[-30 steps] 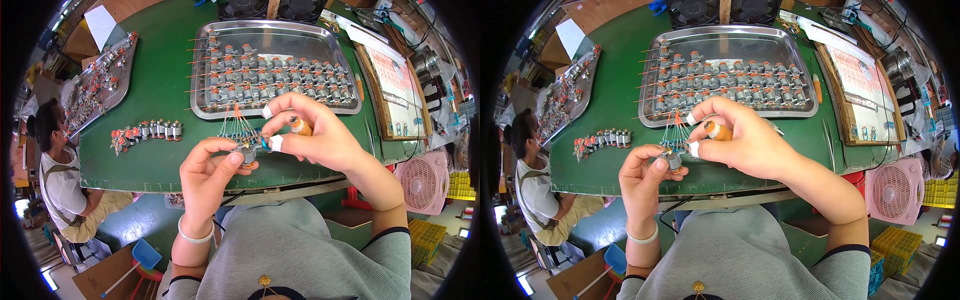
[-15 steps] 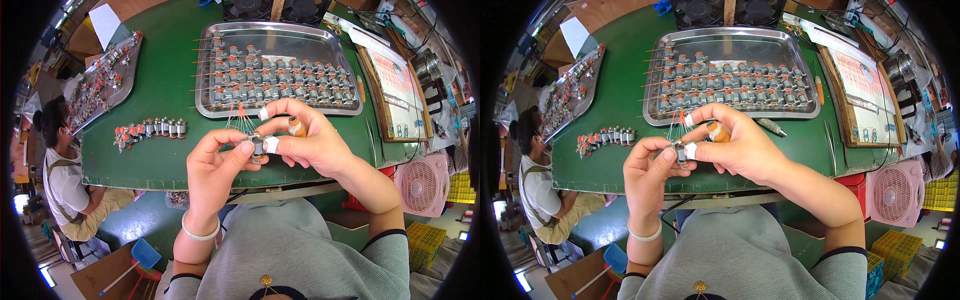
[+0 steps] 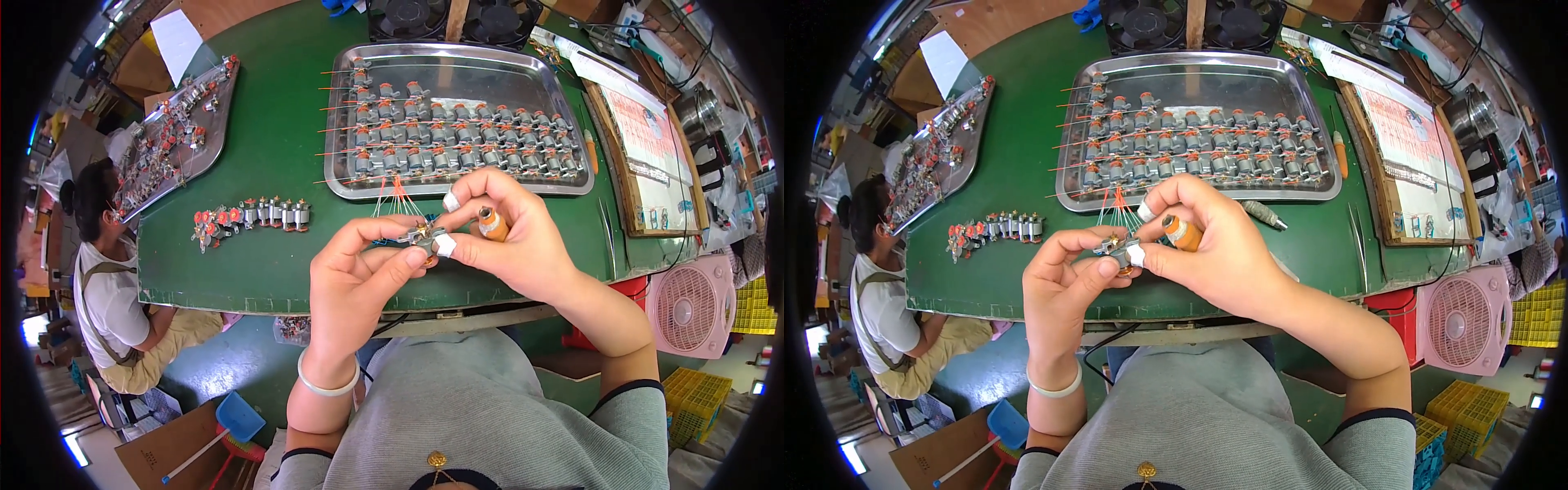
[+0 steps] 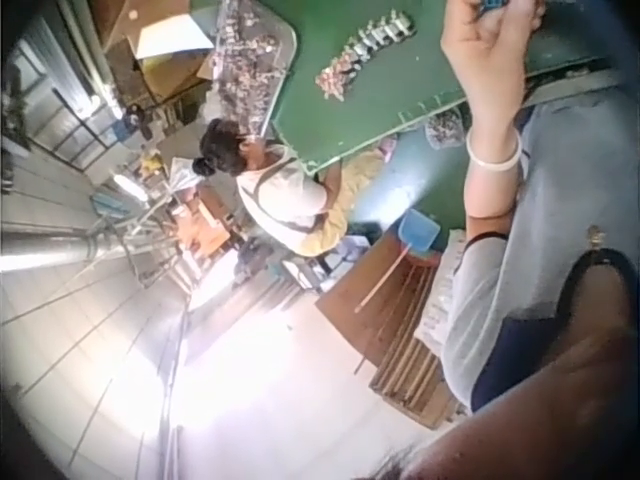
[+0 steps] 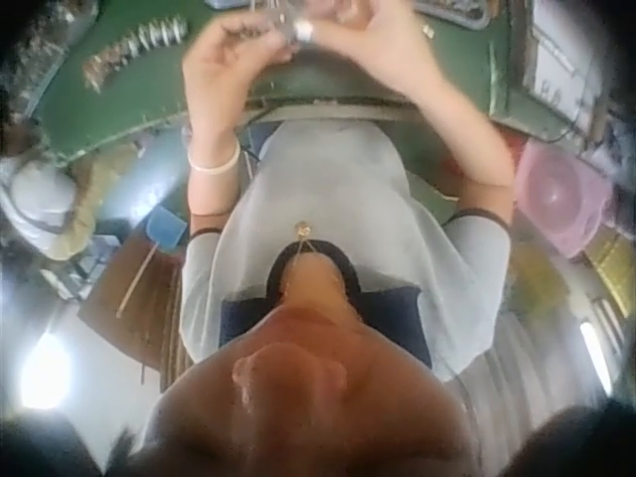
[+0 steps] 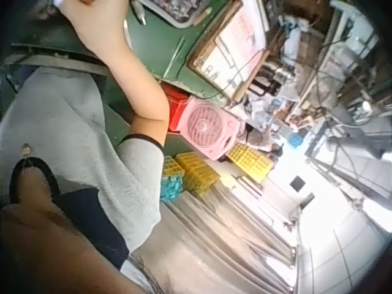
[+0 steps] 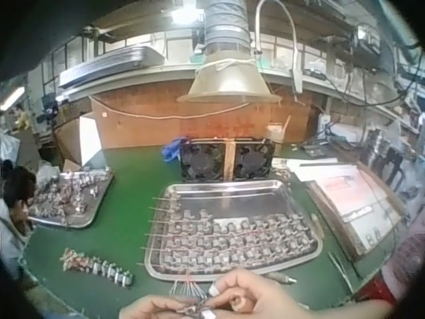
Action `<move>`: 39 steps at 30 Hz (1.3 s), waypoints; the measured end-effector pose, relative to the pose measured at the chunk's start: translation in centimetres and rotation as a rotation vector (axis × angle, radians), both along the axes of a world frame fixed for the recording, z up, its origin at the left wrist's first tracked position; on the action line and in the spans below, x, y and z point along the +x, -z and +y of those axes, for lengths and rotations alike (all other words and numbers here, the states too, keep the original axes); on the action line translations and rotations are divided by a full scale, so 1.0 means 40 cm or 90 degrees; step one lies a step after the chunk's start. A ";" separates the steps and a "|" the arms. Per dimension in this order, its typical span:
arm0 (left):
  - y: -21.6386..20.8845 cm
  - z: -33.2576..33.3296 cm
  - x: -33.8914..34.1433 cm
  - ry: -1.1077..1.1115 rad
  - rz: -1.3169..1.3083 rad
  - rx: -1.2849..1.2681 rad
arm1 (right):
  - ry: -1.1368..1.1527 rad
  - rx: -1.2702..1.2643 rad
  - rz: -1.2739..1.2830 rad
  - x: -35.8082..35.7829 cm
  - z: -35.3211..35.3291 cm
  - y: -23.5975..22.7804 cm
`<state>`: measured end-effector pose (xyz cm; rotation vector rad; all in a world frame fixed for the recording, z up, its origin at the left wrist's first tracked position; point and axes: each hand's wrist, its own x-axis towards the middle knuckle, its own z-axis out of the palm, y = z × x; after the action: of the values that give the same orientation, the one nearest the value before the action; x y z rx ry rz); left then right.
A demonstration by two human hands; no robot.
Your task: Assembling and soldering wires to small electronic motors at an industrial workbench.
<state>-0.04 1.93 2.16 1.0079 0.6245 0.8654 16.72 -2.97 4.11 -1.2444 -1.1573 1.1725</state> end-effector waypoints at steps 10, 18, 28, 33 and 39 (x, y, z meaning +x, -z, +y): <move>0.021 0.029 -0.020 -0.037 -0.028 -0.029 | 0.054 -0.058 -0.204 0.071 -0.047 -0.081; 0.032 0.027 -0.007 -0.114 -0.202 -0.136 | -0.006 0.168 -0.206 -0.008 -0.087 -0.002; 0.022 0.031 -0.024 -0.162 -0.265 -0.177 | 0.093 0.220 -0.319 -0.094 -0.046 0.024; 0.012 0.023 -0.011 -0.164 -0.293 -0.142 | 0.163 0.064 -0.146 -0.114 -0.060 0.030; 0.024 0.005 -0.014 -0.192 -0.347 -0.064 | 0.102 0.036 -0.020 -0.114 -0.059 0.036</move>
<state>-0.62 2.13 1.19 0.5523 0.3493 1.3007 12.18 -5.33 2.65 -1.2918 -1.0856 0.9978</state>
